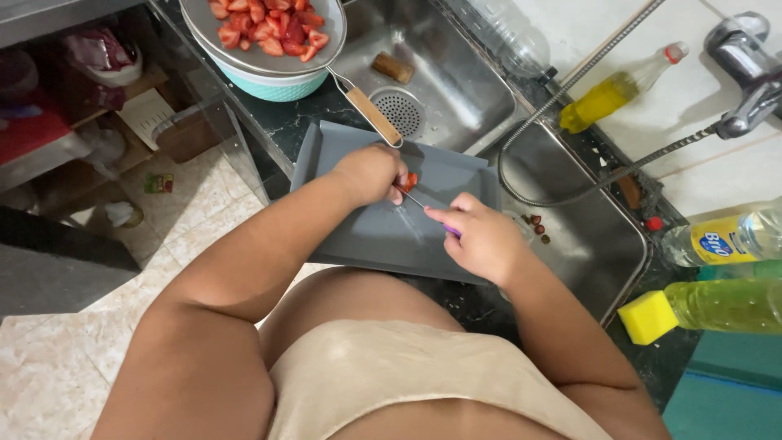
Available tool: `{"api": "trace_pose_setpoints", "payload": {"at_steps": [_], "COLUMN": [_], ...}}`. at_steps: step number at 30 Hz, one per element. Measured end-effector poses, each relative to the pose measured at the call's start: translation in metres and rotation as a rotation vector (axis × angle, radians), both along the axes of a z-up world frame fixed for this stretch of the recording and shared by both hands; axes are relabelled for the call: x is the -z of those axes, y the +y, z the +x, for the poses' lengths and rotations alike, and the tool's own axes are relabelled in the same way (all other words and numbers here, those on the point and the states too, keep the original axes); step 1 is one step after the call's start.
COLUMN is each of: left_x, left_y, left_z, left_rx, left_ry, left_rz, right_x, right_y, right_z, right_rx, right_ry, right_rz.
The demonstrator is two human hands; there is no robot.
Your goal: Hulling and preparing strawberries by removing the stems with a knife at a kitchen sink.
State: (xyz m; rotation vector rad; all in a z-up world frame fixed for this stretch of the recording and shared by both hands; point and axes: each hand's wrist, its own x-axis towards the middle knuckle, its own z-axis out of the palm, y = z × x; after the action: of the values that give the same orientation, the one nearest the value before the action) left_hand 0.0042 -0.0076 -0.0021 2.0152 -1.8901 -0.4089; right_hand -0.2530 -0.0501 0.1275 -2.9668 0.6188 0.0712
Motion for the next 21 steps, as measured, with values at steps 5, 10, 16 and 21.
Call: {"api": "trace_pose_setpoints", "payload": {"at_steps": [5,10,16,21], "left_x": [-0.018,-0.012,0.003,-0.029], "left_y": [0.006,0.004,-0.004,0.008], "left_z": [0.004,0.011,0.011,0.008], "left_rx": [0.044,0.062,0.052,-0.005], "left_ry": [-0.01,0.002,-0.034,-0.134], "left_rz": [-0.016,-0.017,-0.014,0.034], "right_x": [0.002,0.003,0.007,0.027], "right_y": [-0.007,-0.009,-0.012,-0.015], "right_z": [0.009,0.017,0.035,0.047], "right_rx": [-0.043,-0.076,-0.089,-0.073], "right_ry": [0.026,0.033,0.064,0.071], "right_rz": [-0.011,-0.043,0.032,0.104]}}
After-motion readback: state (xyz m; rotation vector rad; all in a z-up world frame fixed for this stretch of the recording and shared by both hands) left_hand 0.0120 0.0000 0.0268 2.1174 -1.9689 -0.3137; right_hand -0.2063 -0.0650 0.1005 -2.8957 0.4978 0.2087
